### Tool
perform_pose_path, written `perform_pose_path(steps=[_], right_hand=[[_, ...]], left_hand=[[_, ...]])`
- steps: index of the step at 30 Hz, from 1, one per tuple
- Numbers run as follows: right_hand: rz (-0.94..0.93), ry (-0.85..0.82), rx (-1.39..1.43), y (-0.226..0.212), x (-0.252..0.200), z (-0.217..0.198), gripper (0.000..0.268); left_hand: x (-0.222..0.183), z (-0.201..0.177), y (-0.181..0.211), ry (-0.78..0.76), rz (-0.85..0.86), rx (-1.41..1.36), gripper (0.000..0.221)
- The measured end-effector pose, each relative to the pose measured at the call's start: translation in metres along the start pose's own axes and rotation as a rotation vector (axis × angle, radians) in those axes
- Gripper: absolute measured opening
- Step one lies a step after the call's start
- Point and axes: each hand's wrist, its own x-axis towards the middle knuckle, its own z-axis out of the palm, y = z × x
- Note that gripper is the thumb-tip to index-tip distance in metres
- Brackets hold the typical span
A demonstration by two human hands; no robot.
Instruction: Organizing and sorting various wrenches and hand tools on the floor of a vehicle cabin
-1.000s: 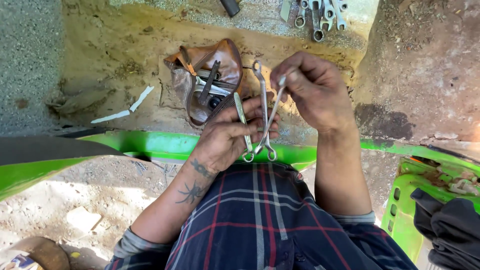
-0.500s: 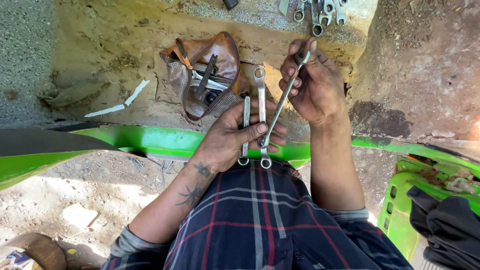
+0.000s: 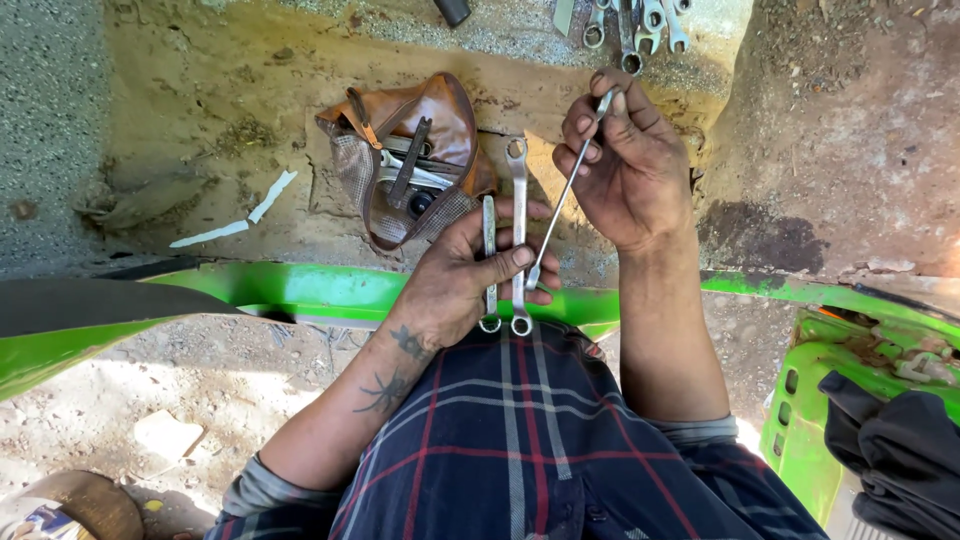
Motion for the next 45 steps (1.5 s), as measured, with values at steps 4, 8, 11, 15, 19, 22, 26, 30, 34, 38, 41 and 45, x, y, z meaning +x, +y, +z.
perform_pose_path(steps=[4, 8, 11, 15, 19, 22, 26, 30, 34, 38, 41, 45], right_hand=[[0.03, -0.007, 0.011, 0.0, 0.001, 0.005, 0.021], [0.048, -0.036, 0.005, 0.002, 0.001, 0.002, 0.023], [0.042, -0.046, -0.003, 0.002, 0.002, 0.001, 0.024], [0.041, -0.018, 0.009, 0.002, 0.0, -0.001, 0.029], [0.006, 0.097, -0.171, -0.001, 0.005, 0.022, 0.032], [-0.121, 0.121, -0.463, 0.003, 0.003, 0.017, 0.03], [-0.063, 0.041, -0.145, 0.003, 0.004, -0.011, 0.028], [0.0, -0.119, 0.073, 0.006, 0.007, -0.028, 0.024], [0.014, -0.125, 0.059, 0.005, 0.01, -0.021, 0.022], [-0.002, -0.128, 0.001, 0.001, 0.011, -0.011, 0.021], [-0.007, -0.095, -0.01, 0.0, 0.007, -0.01, 0.027], [0.022, 0.064, -0.134, -0.004, 0.008, 0.023, 0.047]], left_hand=[[0.0, 0.0, -0.001, 0.014, 0.0, 0.024, 0.044], [-0.001, -0.002, -0.004, -0.013, 0.01, 0.003, 0.046], [0.0, -0.002, -0.002, -0.02, 0.02, 0.014, 0.046], [0.0, 0.002, -0.001, 0.013, 0.02, 0.027, 0.046], [0.001, 0.004, -0.002, 0.065, 0.1, 0.066, 0.043], [0.002, 0.003, -0.001, 0.133, 0.177, 0.172, 0.042], [0.001, 0.002, 0.004, 0.095, 0.078, 0.067, 0.035], [0.0, 0.003, 0.004, 0.051, 0.039, 0.029, 0.043], [0.001, 0.0, 0.002, 0.042, 0.058, 0.065, 0.042], [0.001, -0.001, -0.001, 0.053, 0.074, 0.058, 0.039], [0.001, -0.001, -0.003, 0.091, 0.075, 0.053, 0.039], [0.003, -0.002, -0.007, 0.245, 0.169, 0.161, 0.038]])
